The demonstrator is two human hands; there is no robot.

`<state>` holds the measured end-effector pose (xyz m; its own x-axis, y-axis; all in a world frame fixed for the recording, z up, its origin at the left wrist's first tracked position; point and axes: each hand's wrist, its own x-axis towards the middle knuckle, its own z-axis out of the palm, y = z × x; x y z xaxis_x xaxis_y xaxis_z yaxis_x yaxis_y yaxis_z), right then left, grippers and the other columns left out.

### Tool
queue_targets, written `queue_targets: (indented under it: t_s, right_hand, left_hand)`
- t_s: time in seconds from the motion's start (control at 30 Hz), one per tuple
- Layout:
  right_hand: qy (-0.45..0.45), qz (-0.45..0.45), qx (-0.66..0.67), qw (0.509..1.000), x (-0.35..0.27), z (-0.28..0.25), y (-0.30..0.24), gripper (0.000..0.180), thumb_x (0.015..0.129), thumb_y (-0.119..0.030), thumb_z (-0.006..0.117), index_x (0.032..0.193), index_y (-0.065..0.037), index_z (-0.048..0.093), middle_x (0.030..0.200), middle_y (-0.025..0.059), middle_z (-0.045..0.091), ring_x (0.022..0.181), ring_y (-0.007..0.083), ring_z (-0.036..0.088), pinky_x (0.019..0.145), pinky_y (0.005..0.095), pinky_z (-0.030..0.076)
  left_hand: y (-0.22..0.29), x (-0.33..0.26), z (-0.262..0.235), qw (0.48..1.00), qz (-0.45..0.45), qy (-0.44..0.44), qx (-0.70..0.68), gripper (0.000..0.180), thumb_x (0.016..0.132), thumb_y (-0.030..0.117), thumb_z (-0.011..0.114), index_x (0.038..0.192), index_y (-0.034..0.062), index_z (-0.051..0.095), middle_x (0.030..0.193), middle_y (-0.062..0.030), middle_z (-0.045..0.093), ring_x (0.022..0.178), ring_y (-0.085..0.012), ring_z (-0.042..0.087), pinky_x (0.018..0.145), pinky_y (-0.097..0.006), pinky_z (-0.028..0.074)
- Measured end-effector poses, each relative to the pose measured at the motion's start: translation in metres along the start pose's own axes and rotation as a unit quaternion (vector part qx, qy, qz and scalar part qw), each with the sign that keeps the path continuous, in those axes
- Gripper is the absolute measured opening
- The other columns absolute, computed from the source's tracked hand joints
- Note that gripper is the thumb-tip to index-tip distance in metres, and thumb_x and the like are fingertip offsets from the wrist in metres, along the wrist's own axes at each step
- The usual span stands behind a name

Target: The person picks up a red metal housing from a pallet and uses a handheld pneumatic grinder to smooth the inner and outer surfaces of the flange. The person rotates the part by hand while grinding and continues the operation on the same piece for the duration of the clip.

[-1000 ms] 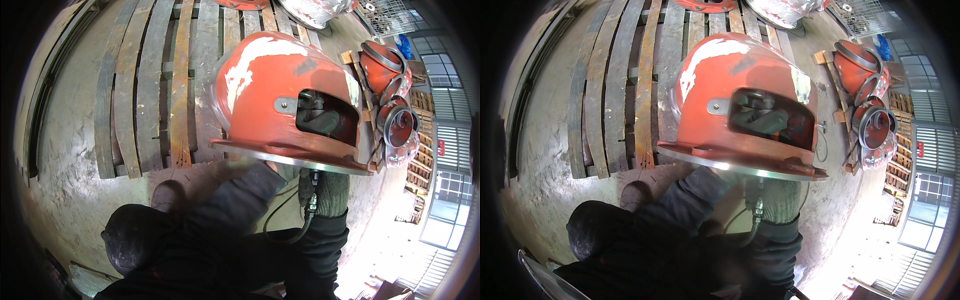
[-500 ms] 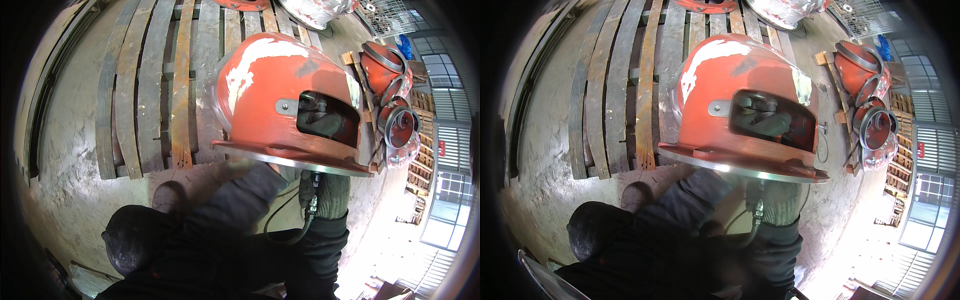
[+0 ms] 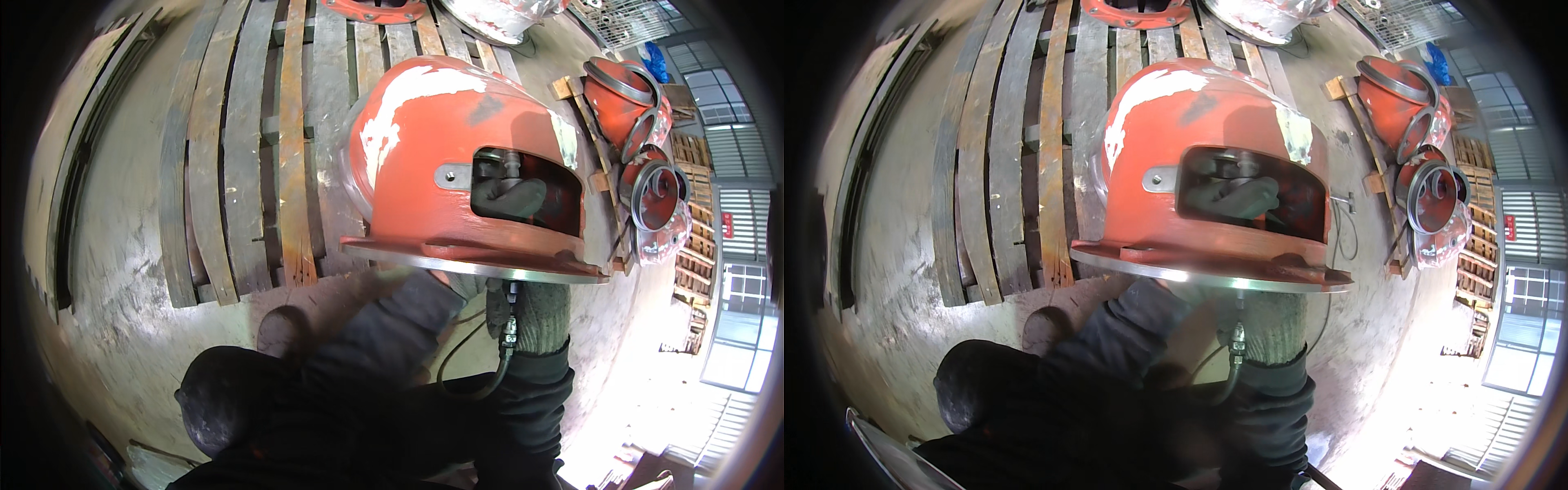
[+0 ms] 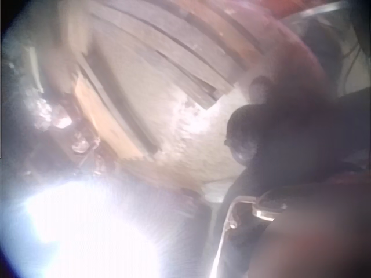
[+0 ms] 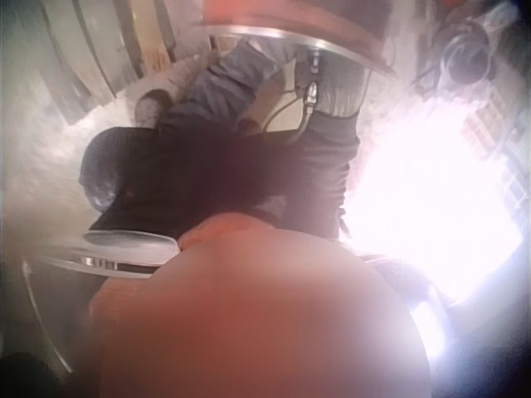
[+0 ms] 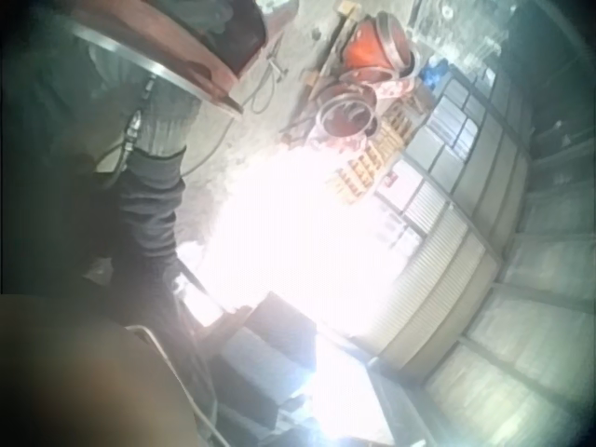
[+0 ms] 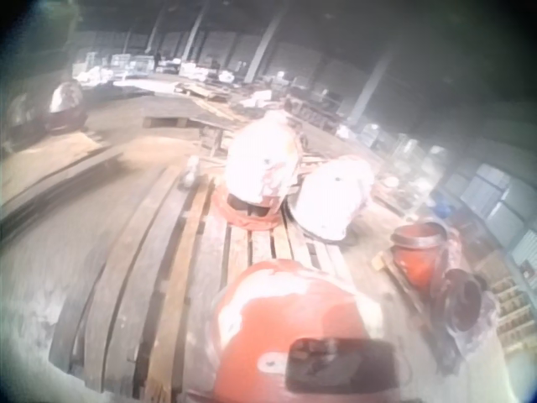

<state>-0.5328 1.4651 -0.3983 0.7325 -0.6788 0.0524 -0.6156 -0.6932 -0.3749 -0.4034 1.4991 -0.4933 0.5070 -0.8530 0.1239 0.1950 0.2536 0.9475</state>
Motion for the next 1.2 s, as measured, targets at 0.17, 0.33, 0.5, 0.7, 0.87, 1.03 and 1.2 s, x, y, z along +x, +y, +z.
queue_targets:
  t_s: [0.17, 0.33, 0.5, 0.7, 0.87, 1.03, 1.2]
  right_hand:
    - [0.059, 0.143, 0.244, 0.957, -0.007, 0.03, 0.022, 0.04, 0.096, -0.022, 0.067, 0.127, -0.001, 0.055, 0.113, 0.0137, 0.067, 0.092, 0.0234, 0.069, 0.083, 0.0363, 0.06]
    - [0.077, -0.122, -0.136, 0.98, -0.005, 0.015, 0.029, 0.041, 0.089, -0.026, 0.072, 0.123, -0.005, 0.06, 0.111, 0.0184, 0.066, 0.086, 0.0314, 0.069, 0.08, 0.0445, 0.058]
    - [0.141, -0.152, -0.111, 0.972, 0.0, 0.011, 0.012, 0.036, 0.086, -0.024, 0.071, 0.117, -0.007, 0.065, 0.111, 0.0199, 0.066, 0.097, 0.0416, 0.066, 0.084, 0.0534, 0.053]
    - [0.129, -0.184, -0.133, 0.965, 0.005, 0.008, 0.007, 0.037, 0.086, -0.019, 0.07, 0.121, -0.007, 0.065, 0.113, 0.0213, 0.065, 0.105, 0.0447, 0.064, 0.087, 0.0554, 0.053]
    - [0.158, -0.19, -0.061, 0.967, 0.008, 0.0, -0.003, 0.036, 0.085, -0.015, 0.072, 0.119, -0.007, 0.066, 0.112, 0.022, 0.065, 0.104, 0.0443, 0.064, 0.088, 0.056, 0.053]
    - [0.149, -0.177, -0.059, 0.971, 0.01, -0.004, -0.008, 0.03, 0.085, -0.014, 0.072, 0.114, -0.007, 0.068, 0.111, 0.0205, 0.067, 0.101, 0.0434, 0.065, 0.088, 0.0554, 0.053]
    - [0.144, -0.177, -0.076, 0.971, 0.011, -0.005, -0.009, 0.031, 0.084, -0.017, 0.07, 0.114, -0.009, 0.067, 0.109, 0.0162, 0.067, 0.102, 0.0384, 0.065, 0.086, 0.0512, 0.052]
  left_hand:
    - [-0.005, 0.002, 0.0, 1.0, 0.001, -0.01, 0.011, 0.041, 0.102, 0.025, 0.063, 0.136, 0.0035, 0.059, 0.122, -0.0077, 0.065, 0.117, -0.0196, 0.061, 0.101, -0.035, 0.05]
    - [-0.01, 0.006, -0.002, 0.999, 0.001, -0.024, 0.03, 0.041, 0.102, 0.025, 0.063, 0.136, 0.0034, 0.059, 0.122, -0.0076, 0.065, 0.116, -0.0194, 0.061, 0.101, -0.035, 0.05]
    - [-0.015, 0.019, -0.007, 0.996, 0.006, -0.042, 0.078, 0.041, 0.102, 0.025, 0.064, 0.136, 0.0033, 0.059, 0.122, -0.0075, 0.065, 0.116, -0.0192, 0.061, 0.1, -0.034, 0.05]
    - [-0.025, 0.032, -0.013, 0.984, 0.003, -0.062, 0.165, 0.041, 0.102, 0.025, 0.064, 0.136, 0.0032, 0.059, 0.121, -0.0073, 0.065, 0.116, -0.019, 0.061, 0.1, -0.034, 0.05]
    - [-0.008, 0.037, -0.013, 0.999, -0.039, -0.031, -0.017, 0.039, 0.103, 0.025, 0.063, 0.135, 0.0027, 0.06, 0.117, -0.0067, 0.067, 0.111, -0.0183, 0.063, 0.095, -0.033, 0.053]
    - [0.031, 0.037, 0.012, 0.931, -0.078, 0.052, -0.354, 0.023, 0.095, 0.027, 0.077, 0.098, 0.0046, 0.075, 0.084, -0.0006, 0.067, 0.074, -0.0089, 0.061, 0.067, -0.026, 0.052]
    - [0.04, 0.038, 0.015, 0.921, -0.122, 0.064, -0.364, 0.021, 0.097, 0.027, 0.075, 0.099, 0.006, 0.075, 0.085, -0.0003, 0.067, 0.077, -0.0096, 0.063, 0.068, -0.027, 0.054]
